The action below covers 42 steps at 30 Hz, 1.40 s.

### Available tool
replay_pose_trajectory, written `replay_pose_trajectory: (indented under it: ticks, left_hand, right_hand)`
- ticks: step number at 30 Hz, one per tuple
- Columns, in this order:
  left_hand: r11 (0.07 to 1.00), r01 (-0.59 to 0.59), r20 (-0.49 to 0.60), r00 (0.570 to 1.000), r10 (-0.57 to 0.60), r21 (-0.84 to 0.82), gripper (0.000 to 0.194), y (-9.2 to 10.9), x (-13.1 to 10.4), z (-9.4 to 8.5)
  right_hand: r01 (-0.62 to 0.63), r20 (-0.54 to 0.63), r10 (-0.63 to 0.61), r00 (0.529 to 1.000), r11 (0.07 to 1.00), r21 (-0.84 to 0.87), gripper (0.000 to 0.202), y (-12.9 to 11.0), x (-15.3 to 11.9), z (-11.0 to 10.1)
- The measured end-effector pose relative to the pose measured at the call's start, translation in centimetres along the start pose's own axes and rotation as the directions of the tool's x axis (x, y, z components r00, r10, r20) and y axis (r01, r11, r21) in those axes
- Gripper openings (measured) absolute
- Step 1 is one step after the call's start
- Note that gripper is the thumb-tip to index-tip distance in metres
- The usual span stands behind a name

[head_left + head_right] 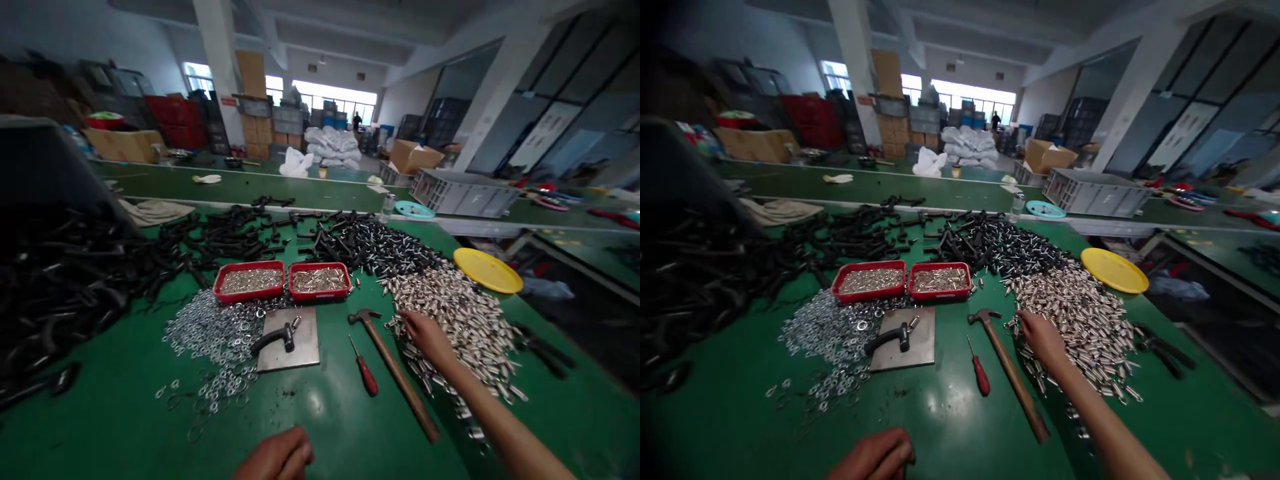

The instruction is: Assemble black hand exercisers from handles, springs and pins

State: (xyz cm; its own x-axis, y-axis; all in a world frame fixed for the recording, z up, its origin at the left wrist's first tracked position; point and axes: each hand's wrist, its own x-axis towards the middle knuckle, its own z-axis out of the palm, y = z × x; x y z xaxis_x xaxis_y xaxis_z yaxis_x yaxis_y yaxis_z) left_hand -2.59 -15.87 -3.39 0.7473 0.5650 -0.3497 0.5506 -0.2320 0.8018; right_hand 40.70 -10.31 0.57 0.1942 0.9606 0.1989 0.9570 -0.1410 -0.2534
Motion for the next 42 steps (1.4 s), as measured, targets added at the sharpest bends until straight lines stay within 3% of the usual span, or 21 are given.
replay_pose_trajectory:
  ticks: [2, 4, 7, 9, 11, 14, 16, 18, 20, 21, 24, 25, 30, 34, 37, 39, 41, 42]
  left_hand:
    - [0.987, -0.032, -0.028, 0.999, 0.037, 0.156, 0.038, 0.2, 0.9, 0.3]
    - [0.949, -0.032, -0.032, 0.999, 0.044, 0.313, 0.032, 0.2, 1.2, 0.7]
    - [0.915, -0.025, -0.025, 0.999, 0.039, 0.403, 0.024, 0.1, 1.0, 0.9]
    - [0.924, -0.036, -0.086, 0.994, 0.074, 0.381, 0.022, 0.2, 0.9, 0.1]
    - [0.945, 0.006, -0.264, 0.961, 0.085, 0.328, 0.02, 0.4, 0.9, -1.8]
    - [0.95, 0.13, -0.56, 0.826, 0.054, 0.283, 0.021, 0.2, 2.0, -5.6]
    - [0.929, 0.177, -0.665, 0.741, 0.091, 0.324, 0.044, -0.2, 3.4, -7.9]
    - [0.906, 0.191, -0.698, 0.701, 0.144, 0.378, 0.072, -0.5, 4.9, -9.6]
    - [0.891, 0.153, -0.674, 0.71, 0.202, 0.428, 0.082, -0.3, 6.0, -10.9]
    - [0.882, 0.11, -0.641, 0.728, 0.243, 0.458, 0.075, -0.1, 6.6, -11.6]
    - [0.815, -0.017, -0.495, 0.787, 0.368, 0.579, 0.027, 1.2, 8.5, -14.3]
    - [0.779, -0.029, -0.451, 0.802, 0.392, 0.627, 0.019, 1.6, 9.5, -15.4]
    - [0.603, 0.147, -0.397, 0.866, 0.304, 0.784, 0.02, 3.1, 17.5, -21.0]
    - [0.581, 0.219, -0.406, 0.889, 0.212, 0.784, 0.016, 3.1, 22.3, -22.5]
    - [0.555, 0.255, -0.414, 0.892, 0.181, 0.792, 0.019, 2.9, 23.0, -21.9]
    - [0.539, 0.273, -0.424, 0.889, 0.175, 0.797, 0.023, 3.1, 22.6, -21.4]
    - [0.528, 0.277, -0.428, 0.884, 0.186, 0.803, 0.028, 3.4, 22.0, -21.1]
    - [0.526, 0.268, -0.424, 0.883, 0.2, 0.807, 0.031, 3.4, 21.8, -21.0]
  right_hand:
    - [0.122, 0.034, -0.124, 0.992, 0.99, 0.065, 0.029, -3.0, 2.9, 4.3]
    - [0.198, 0.051, -0.204, 0.978, 0.974, 0.109, 0.031, -5.3, 6.2, 7.2]
    - [0.254, 0.079, -0.266, 0.961, 0.958, 0.136, 0.028, -7.0, 10.7, 9.2]
    - [0.267, 0.089, -0.28, 0.956, 0.954, 0.134, 0.029, -7.2, 12.3, 9.8]
    - [0.263, 0.088, -0.274, 0.958, 0.957, 0.122, 0.029, -7.1, 12.3, 9.9]
    - [0.238, 0.031, -0.242, 0.97, 0.965, 0.107, 0.034, -7.9, 9.9, 9.7]
    - [0.245, -0.045, -0.241, 0.969, 0.952, 0.182, 0.035, -9.5, 7.1, 9.3]
    - [0.283, -0.07, -0.275, 0.959, 0.904, 0.321, 0.032, -11.6, 4.1, 8.8]
    - [0.31, -0.008, -0.339, 0.941, 0.85, 0.426, 0.028, -13.3, 1.0, 8.2]
    - [0.311, 0.005, -0.352, 0.936, 0.836, 0.452, 0.026, -13.9, -0.5, 8.0]
    - [0.281, -0.016, -0.314, 0.949, 0.826, 0.489, 0.023, -14.6, -4.7, 7.9]
    - [0.275, -0.031, -0.3, 0.954, 0.823, 0.498, 0.023, -14.7, -5.9, 8.1]
    - [0.366, -0.046, -0.402, 0.915, 0.775, 0.515, 0.023, -16.5, -10.4, 10.6]
    - [0.34, -0.014, -0.39, 0.921, 0.785, 0.518, 0.024, -18.3, -11.8, 11.9]
    - [0.166, 0.052, -0.271, 0.961, 0.72, 0.673, 0.023, -18.4, -12.2, 10.9]
    - [-0.062, 0.197, -0.148, 0.969, 0.625, 0.778, 0.038, -17.1, -11.0, 8.7]
    - [-0.288, 0.335, 0.01, 0.942, 0.54, 0.791, 0.06, -13.7, -8.4, 4.8]
    - [-0.335, 0.325, 0.121, 0.938, 0.561, 0.757, 0.067, -11.0, -6.7, 2.2]
